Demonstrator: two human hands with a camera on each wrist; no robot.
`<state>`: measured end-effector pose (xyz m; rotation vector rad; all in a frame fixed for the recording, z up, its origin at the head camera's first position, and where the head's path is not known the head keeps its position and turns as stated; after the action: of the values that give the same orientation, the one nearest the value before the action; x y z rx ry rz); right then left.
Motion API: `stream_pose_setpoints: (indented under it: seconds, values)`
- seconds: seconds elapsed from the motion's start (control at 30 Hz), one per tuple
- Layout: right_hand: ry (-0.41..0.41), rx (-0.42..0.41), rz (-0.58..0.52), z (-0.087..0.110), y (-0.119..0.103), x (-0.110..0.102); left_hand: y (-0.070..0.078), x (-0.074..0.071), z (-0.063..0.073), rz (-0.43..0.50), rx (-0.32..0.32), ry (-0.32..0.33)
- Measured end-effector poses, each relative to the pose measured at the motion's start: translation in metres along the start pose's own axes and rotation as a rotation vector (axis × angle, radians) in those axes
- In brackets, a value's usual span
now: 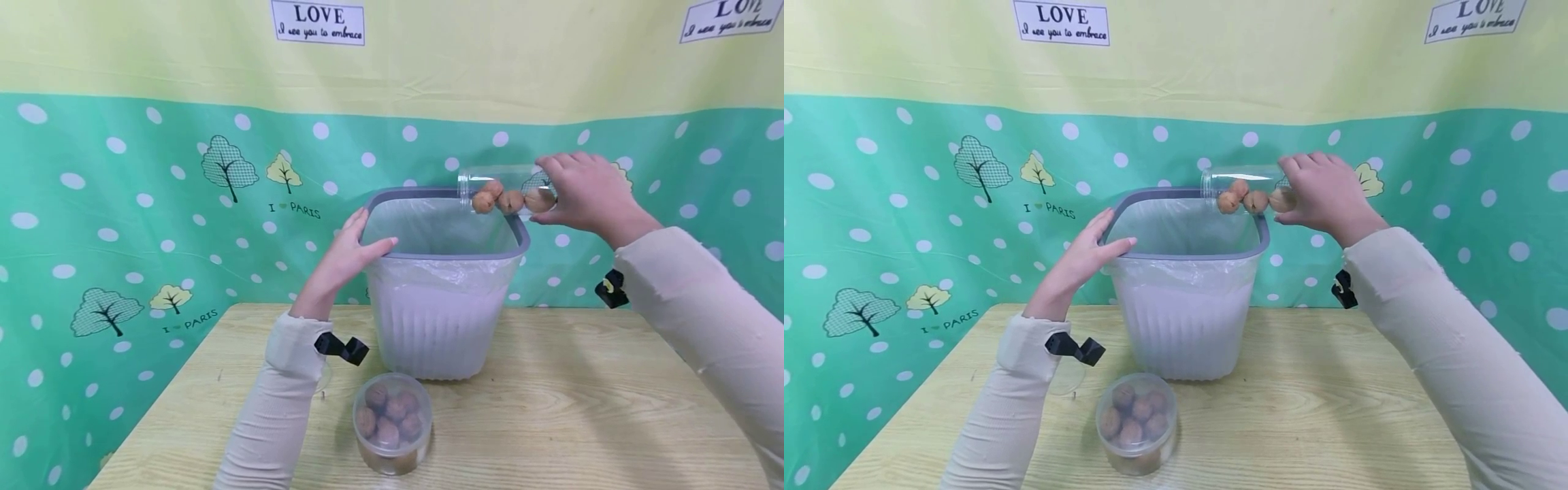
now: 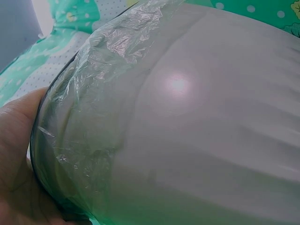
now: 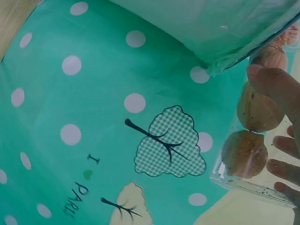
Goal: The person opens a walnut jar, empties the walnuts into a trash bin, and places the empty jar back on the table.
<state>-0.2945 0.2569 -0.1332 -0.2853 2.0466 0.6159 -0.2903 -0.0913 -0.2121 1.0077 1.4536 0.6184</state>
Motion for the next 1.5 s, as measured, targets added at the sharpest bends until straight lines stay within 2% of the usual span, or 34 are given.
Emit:
stream_pose_setpoints:
  seconds: [0.37,0.87,1.1,1.5]
  values:
    - [0.058,-0.11,0.093,-0.0036,-0.0096,-0.0039,-0.0006,0.0,0.0001,0.007,-0.005,0.0]
    - [0.14,-0.174,0.096,-0.0027,-0.0086,-0.0025,0.0,0.0002,0.0001,-0.004,0.004,0.001]
    - [0.15,-0.257,0.142,-0.0022,-0.0076,-0.004,0.0004,-0.0002,-0.0008,-0.011,0.003,0.005]
    - [0.178,-0.269,0.193,-0.0014,-0.0084,-0.0031,0.0006,0.0002,-0.0009,-0.014,0.007,0.007]
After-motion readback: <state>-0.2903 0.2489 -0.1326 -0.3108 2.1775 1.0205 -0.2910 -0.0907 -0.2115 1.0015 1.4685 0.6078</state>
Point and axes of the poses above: each hand's wrist, its own z-axis away from the middle knuckle, its own x-axis out of the palm, y = z × x, the point moved 1 cm from there along -z, towards the middle knuckle, and after that the axes turned 7 degrees about -x, right-handed, at the moved point
